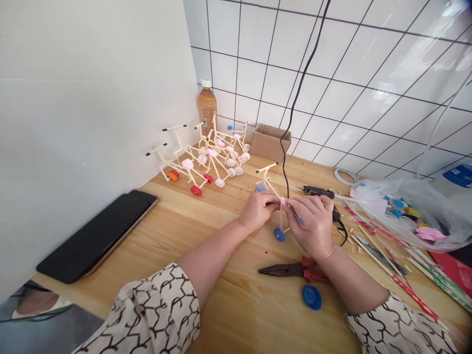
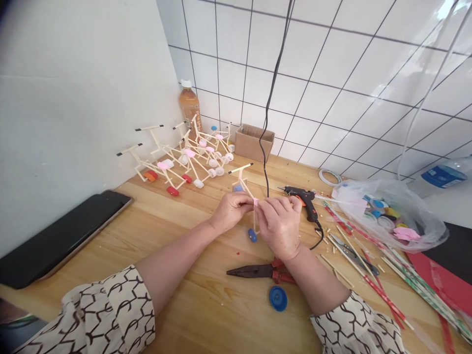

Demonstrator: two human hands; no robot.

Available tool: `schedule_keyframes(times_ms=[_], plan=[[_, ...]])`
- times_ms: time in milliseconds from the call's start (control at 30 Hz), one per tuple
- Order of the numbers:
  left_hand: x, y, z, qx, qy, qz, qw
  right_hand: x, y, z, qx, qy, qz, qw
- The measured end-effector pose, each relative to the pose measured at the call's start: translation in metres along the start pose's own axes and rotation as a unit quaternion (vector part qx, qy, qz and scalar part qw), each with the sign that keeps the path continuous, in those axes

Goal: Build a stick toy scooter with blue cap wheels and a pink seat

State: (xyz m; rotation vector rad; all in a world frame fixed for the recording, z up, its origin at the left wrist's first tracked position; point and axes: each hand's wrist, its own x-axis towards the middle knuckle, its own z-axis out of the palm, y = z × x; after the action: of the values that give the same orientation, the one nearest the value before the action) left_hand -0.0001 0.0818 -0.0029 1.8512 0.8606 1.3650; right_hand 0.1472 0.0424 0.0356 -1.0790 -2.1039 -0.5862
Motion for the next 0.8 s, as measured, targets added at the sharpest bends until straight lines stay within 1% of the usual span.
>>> schedule_keyframes(times_ms=[200,500,800], plan=[[0.000,0.002,-0.001,0.008,0.003,-0.017,1.000,0.000,0.002,0.000,-0.001,0.002,0.032,0.999],[-0.002,0.003,0.000,0.012,-0.002,-0.015,1.000,0.003,-0.004,0.004,-0.018,-0.033,0.063,0.997],[-0.001,0.006,-0.001,0.014,-0.007,-0.016,1.000,0.004,-0.006,0.013,-0.036,-0.025,0.080,0.996]])
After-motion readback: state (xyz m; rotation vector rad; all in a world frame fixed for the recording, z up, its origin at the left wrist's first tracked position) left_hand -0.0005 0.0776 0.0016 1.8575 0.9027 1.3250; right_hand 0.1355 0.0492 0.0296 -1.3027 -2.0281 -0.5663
